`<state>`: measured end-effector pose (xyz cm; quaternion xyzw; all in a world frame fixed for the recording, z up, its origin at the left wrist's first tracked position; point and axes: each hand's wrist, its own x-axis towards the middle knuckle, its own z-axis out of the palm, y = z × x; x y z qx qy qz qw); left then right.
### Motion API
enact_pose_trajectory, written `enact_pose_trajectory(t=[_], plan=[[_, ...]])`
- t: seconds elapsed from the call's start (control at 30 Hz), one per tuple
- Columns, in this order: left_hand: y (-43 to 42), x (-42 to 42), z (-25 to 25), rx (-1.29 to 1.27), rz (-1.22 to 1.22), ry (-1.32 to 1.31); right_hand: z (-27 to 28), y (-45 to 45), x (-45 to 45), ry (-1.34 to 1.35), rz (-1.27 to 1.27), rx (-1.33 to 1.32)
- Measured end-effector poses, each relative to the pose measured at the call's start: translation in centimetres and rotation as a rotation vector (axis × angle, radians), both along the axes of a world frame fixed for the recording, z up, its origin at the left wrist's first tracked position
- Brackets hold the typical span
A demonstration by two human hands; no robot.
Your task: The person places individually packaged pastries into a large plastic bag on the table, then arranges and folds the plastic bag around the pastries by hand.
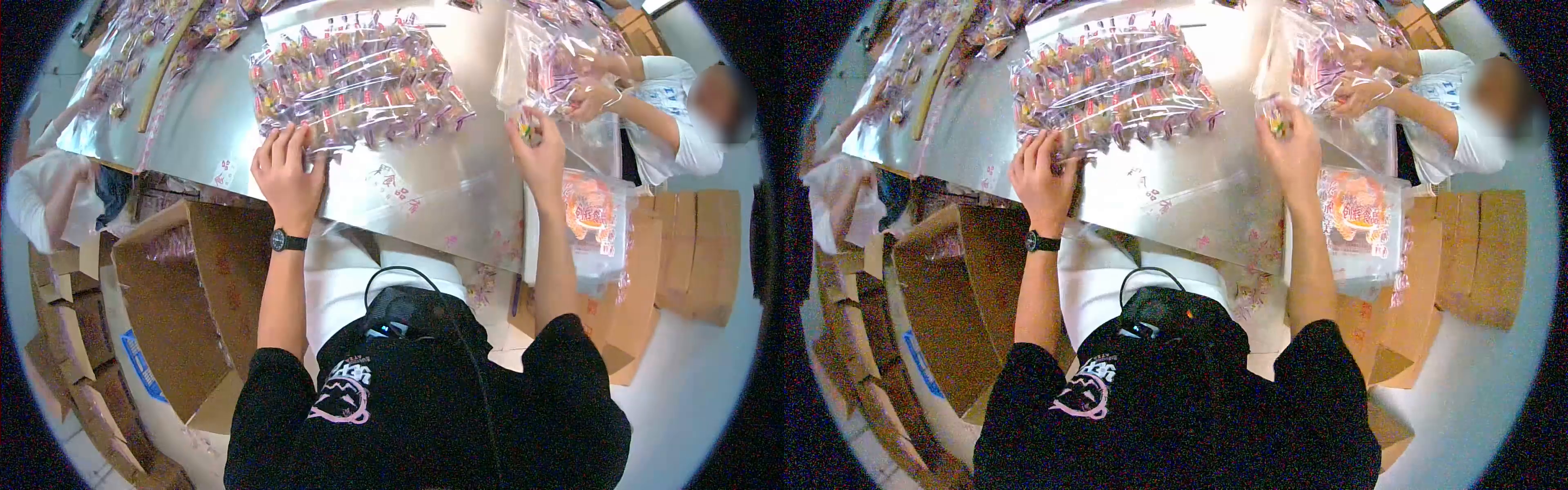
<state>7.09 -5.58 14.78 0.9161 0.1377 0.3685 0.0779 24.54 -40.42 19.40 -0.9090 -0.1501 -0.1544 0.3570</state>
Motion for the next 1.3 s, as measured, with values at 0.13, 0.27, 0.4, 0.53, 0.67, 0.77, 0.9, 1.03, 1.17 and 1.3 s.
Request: enact_pose_trajectory(t=[0.13,0.27,0.4,0.53,0.67,0.77,0.9,1.03,1.17,1.3], plan=[[0.4,-0.8,0.6,-0.051,-0.041,-0.027,0.1,2.8,5.1,-0.094,0.075,-0.044],[1.1,-4.2,-0.9,-0.288,0.065,-0.183,-1.3,4.2,8.3,-0.261,0.195,-0.103],[1.4,-6.3,-1.1,-0.642,0.032,-0.050,0.5,9.1,0.5,-0.292,0.506,-0.080],[0.6,-5.0,0.3,-0.661,0.167,-0.039,-0.7,13.1,-5.4,-0.399,0.529,-0.308],[2.3,-3.8,0.4,-0.527,0.360,0.112,-2.7,15.0,-8.8,-0.424,0.740,-0.220],[2.9,-3.9,0.7,-0.527,0.348,0.171,-5.5,17.1,-10.6,-0.298,1.090,-0.203],[3.5,-5.4,0.2,-0.789,0.142,0.045,-6.0,22.3,-10.0,-0.362,1.109,-0.260],[1.8,-7.4,0.2,-0.858,0.099,0.074,-4.2,25.8,-10.5,-0.267,1.024,-0.468],[2.1,-7.3,-0.2,-0.971,0.138,0.024,-5.3,27.3,-11.0,-0.372,0.861,-0.394],[1.7,-7.6,0.0,-0.966,0.103,0.023,-9.6,28.9,-10.1,-0.064,0.904,-0.026]])
